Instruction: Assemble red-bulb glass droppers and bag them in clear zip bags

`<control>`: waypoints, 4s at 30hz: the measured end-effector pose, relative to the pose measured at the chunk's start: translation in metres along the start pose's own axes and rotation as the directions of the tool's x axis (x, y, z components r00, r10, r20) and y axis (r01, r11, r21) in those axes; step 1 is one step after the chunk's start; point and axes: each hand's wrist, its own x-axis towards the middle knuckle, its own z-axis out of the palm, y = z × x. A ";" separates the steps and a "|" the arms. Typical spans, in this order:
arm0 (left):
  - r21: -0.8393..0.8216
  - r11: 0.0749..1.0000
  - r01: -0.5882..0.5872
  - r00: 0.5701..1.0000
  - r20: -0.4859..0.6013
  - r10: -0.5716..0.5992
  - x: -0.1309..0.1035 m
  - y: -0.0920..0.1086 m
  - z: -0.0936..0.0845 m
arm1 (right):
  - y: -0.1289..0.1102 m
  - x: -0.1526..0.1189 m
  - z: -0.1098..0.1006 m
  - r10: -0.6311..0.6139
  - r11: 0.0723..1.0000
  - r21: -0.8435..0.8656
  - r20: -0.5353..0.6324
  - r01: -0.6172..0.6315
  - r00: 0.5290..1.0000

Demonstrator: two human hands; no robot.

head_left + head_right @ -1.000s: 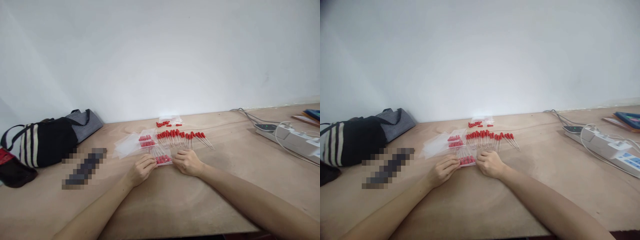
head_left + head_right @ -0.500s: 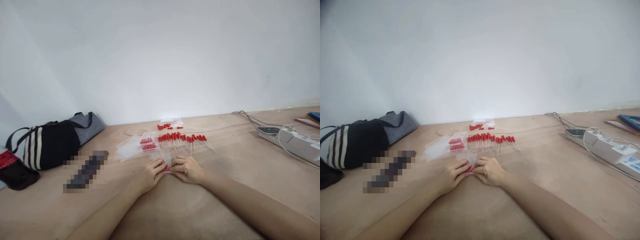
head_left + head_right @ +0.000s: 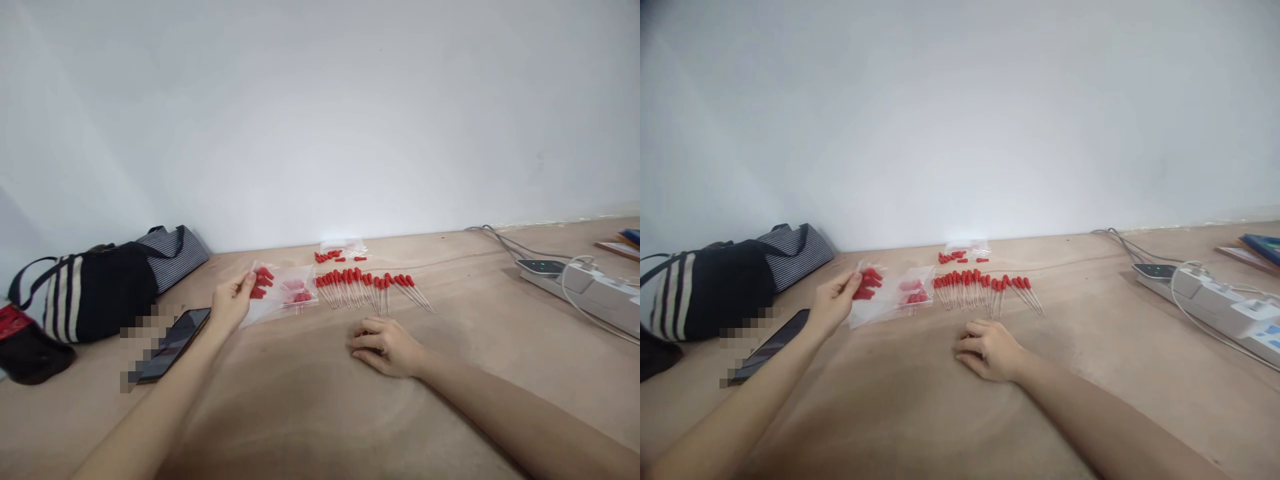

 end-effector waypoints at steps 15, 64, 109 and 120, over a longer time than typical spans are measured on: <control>0.299 0.880 -0.368 0.889 0.391 0.239 0.031 -0.071 0.065 | 0.001 0.000 0.000 0.004 1.000 -0.018 0.028 -0.004 1.000; -0.212 0.804 -0.556 0.192 0.908 0.372 -0.046 0.059 0.061 | 0.008 0.000 -0.012 0.193 0.972 -0.144 0.039 -0.186 0.980; 0.161 0.925 -0.345 0.580 0.811 0.075 -0.078 0.053 0.087 | -0.003 -0.007 -0.014 -0.076 0.986 0.163 0.273 0.032 0.959; 0.094 0.947 -0.306 0.585 0.803 0.110 -0.069 0.037 0.072 | 0.000 -0.005 -0.023 -0.054 0.995 0.099 0.347 0.021 0.936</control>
